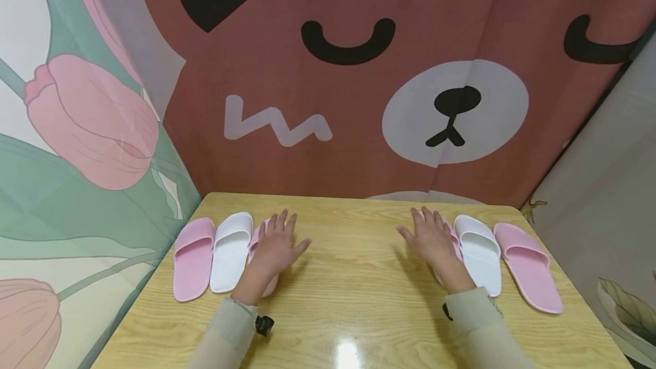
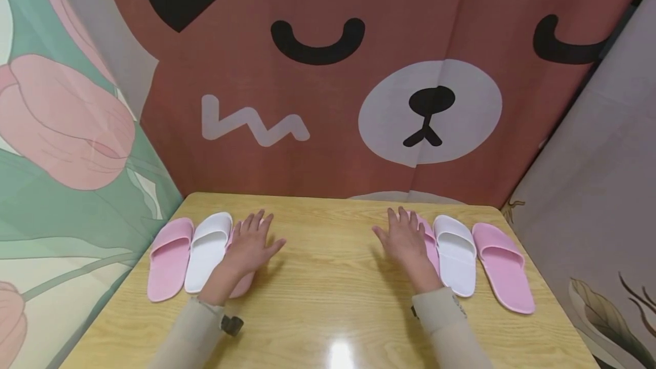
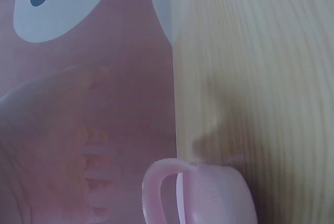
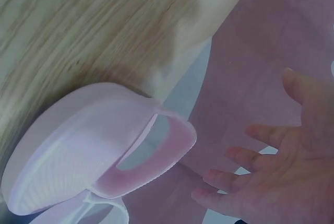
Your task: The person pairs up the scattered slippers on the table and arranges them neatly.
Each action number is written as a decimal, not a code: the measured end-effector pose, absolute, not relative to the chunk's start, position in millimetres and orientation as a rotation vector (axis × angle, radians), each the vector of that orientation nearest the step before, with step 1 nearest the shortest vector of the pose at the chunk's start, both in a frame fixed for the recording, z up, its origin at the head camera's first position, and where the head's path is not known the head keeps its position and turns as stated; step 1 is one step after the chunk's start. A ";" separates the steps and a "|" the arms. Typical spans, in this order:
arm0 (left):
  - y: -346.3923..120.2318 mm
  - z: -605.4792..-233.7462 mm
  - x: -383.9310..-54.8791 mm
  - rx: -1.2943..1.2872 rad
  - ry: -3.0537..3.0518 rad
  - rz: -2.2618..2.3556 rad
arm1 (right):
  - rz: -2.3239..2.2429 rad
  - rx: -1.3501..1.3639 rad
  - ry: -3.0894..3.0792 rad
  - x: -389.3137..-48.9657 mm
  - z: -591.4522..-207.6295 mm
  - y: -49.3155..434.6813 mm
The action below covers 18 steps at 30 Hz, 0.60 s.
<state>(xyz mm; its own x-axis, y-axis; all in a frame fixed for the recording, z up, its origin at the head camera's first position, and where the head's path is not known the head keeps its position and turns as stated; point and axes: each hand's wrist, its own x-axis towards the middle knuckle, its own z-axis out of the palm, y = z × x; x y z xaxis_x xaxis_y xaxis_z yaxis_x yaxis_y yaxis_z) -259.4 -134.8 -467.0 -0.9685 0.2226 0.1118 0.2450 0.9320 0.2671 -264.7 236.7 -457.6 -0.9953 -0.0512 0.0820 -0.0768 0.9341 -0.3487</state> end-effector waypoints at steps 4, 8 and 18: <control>-139.1 -467.3 -259.1 -0.343 -3.012 -0.428 | 0.553 0.092 -3.011 -266.9 -457.3 239.1; -142.6 -467.8 -258.9 -0.332 -3.009 -0.427 | 0.554 0.079 -2.986 -269.9 -457.6 242.4; -152.0 -468.2 -261.4 -0.288 -3.026 -0.468 | 0.534 0.042 -3.006 -274.6 -455.7 248.7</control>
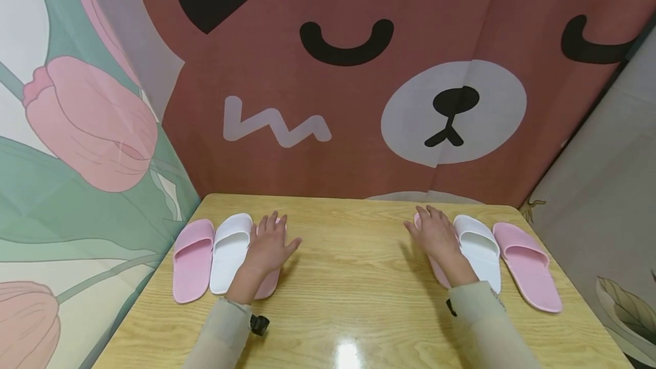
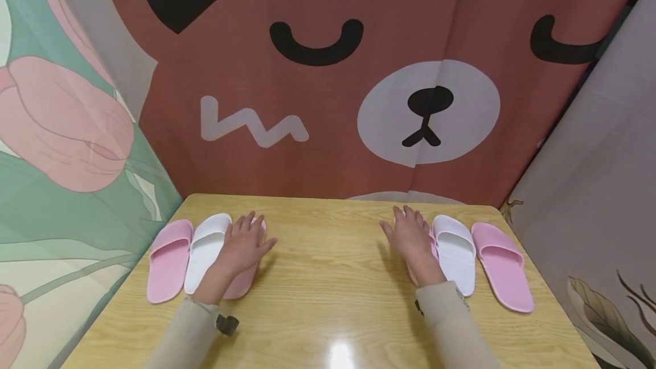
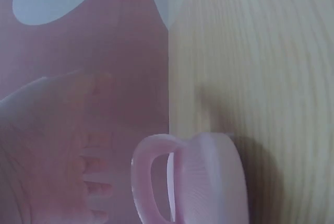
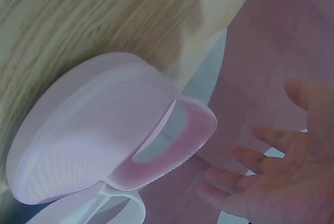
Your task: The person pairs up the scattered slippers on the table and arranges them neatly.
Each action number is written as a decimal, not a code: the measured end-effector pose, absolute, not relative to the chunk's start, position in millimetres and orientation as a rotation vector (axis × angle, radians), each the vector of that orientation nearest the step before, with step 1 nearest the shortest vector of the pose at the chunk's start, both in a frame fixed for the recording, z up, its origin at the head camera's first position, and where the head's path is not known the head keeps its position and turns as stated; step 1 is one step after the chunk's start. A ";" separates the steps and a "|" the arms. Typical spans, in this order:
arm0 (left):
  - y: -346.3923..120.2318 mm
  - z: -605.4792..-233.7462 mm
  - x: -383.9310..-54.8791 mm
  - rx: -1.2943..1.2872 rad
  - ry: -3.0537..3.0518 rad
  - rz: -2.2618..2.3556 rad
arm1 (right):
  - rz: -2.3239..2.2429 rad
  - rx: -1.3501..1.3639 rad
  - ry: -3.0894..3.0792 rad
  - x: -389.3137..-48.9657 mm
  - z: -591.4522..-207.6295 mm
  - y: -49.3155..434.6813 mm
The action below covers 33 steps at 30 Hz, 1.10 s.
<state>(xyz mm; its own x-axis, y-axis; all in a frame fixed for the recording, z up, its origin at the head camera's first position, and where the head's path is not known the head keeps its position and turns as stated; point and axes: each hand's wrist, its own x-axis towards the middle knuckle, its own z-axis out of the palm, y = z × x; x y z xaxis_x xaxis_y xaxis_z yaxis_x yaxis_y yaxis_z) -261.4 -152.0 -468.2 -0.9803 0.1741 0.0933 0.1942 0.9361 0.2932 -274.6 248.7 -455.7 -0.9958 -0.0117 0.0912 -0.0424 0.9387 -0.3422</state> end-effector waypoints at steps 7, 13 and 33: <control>-156.7 -472.1 -264.2 -0.247 -3.029 -0.521 | 0.538 0.033 -3.056 -280.1 -456.4 252.6; -158.7 -476.1 -268.0 -0.227 -3.032 -0.535 | 0.565 -0.009 -3.092 -285.7 -459.2 258.7; -164.3 -482.8 -279.1 -0.171 -3.046 -0.536 | 0.565 -0.044 -3.165 -295.5 -465.2 268.5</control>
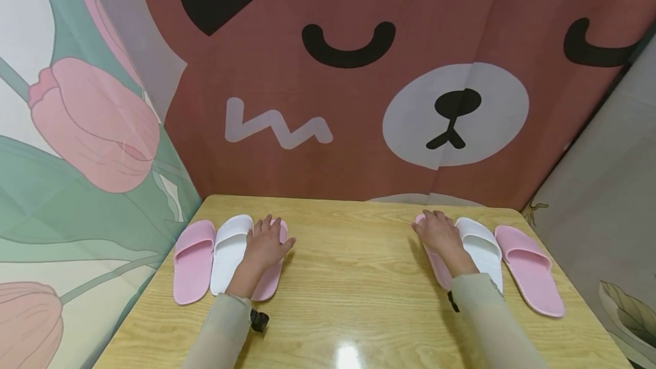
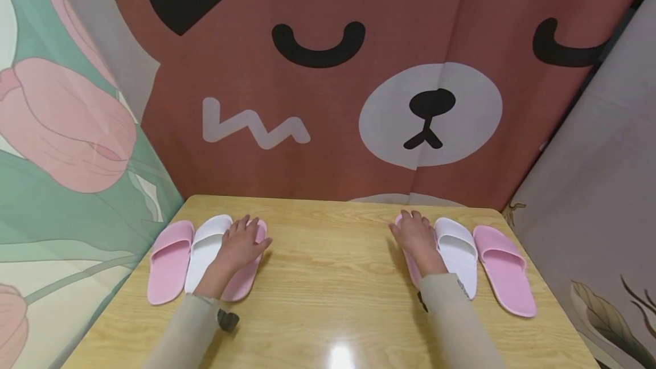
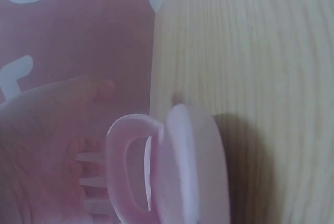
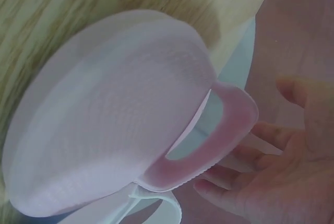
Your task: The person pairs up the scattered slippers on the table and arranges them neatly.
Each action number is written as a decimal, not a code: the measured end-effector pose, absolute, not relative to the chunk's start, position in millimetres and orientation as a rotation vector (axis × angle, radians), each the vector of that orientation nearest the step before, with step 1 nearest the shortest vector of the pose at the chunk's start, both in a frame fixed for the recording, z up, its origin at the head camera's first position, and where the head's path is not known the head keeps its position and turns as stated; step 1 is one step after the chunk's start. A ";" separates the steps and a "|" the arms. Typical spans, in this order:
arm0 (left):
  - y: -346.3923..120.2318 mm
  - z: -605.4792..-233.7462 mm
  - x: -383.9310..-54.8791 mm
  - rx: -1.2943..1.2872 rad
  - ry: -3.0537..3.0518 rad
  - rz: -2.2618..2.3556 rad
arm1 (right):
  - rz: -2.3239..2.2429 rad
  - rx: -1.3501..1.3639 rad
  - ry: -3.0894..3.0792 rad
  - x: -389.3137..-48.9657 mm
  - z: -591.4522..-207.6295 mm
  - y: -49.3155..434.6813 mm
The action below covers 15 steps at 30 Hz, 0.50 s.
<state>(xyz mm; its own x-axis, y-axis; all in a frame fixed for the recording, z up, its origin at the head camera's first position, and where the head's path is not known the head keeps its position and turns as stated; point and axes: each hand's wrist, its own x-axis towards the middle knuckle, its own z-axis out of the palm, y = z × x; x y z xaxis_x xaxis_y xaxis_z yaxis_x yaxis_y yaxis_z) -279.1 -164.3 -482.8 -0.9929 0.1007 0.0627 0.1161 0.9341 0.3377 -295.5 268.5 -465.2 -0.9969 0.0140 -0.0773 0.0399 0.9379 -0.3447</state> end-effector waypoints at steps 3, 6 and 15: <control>-165.1 -483.7 -281.1 -0.159 -3.056 -0.534 | -0.545 0.057 3.000 -296.8 -466.3 270.3; -165.9 -484.6 -282.6 -0.152 -3.063 -0.534 | -0.548 0.064 2.985 -298.5 -467.4 271.6; -166.6 -484.6 -285.0 -0.131 -3.083 -0.550 | -0.564 0.074 2.958 -300.3 -468.9 275.5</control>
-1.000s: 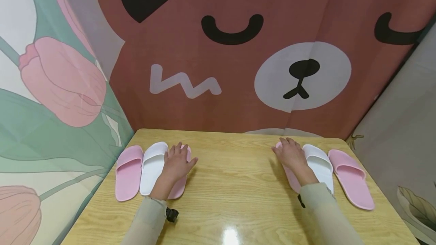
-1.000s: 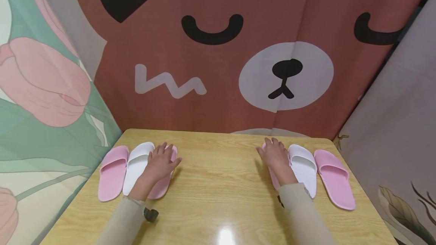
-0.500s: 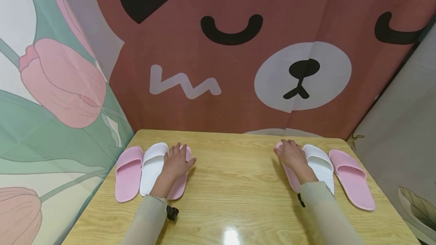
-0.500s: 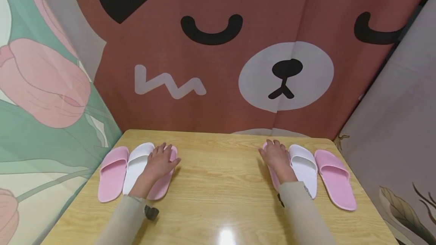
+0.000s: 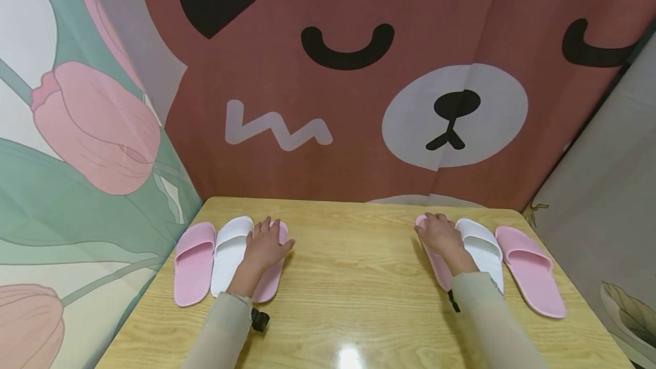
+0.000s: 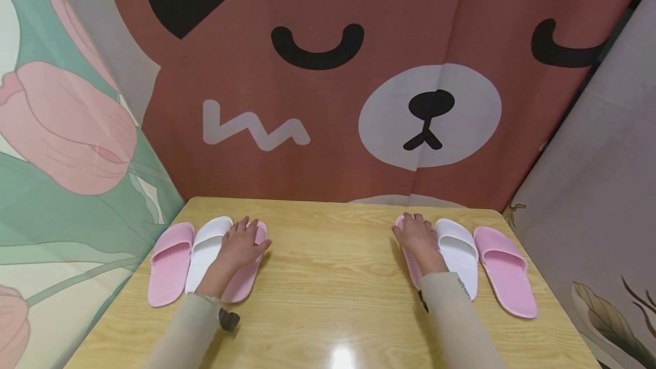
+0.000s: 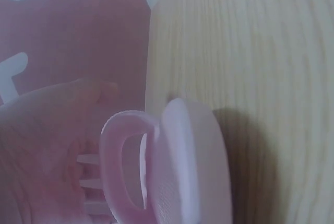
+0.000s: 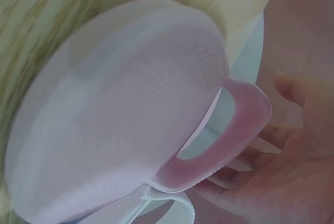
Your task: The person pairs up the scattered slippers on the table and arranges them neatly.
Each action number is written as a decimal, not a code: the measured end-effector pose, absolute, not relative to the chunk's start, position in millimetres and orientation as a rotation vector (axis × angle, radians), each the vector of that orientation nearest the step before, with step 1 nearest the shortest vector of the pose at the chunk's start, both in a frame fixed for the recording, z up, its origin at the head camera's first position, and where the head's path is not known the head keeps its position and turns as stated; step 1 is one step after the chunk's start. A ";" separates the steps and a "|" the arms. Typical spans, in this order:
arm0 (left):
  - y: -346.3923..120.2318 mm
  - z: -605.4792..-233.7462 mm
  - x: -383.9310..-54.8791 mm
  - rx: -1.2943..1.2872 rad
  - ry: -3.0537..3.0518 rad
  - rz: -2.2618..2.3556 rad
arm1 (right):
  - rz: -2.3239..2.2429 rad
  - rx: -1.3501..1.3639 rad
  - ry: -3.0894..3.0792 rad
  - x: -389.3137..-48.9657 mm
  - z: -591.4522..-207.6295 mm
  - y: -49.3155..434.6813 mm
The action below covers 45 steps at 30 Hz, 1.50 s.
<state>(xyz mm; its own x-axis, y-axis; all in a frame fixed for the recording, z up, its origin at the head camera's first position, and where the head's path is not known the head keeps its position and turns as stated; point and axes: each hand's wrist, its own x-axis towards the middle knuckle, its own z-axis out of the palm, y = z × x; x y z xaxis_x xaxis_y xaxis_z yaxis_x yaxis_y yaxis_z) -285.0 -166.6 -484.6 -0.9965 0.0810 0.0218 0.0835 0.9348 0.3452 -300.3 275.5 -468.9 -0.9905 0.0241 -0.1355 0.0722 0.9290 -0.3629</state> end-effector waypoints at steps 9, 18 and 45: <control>-166.7 -488.3 -287.0 -0.122 -3.090 -0.518 | -0.561 0.054 2.953 -301.3 -469.6 277.1; -164.4 -487.6 -287.1 -0.109 -3.109 -0.531 | -0.560 0.046 2.937 -304.7 -472.6 283.1; -160.4 -491.3 -288.8 -0.111 -3.123 -0.491 | -0.448 0.031 2.873 -310.0 -470.4 283.5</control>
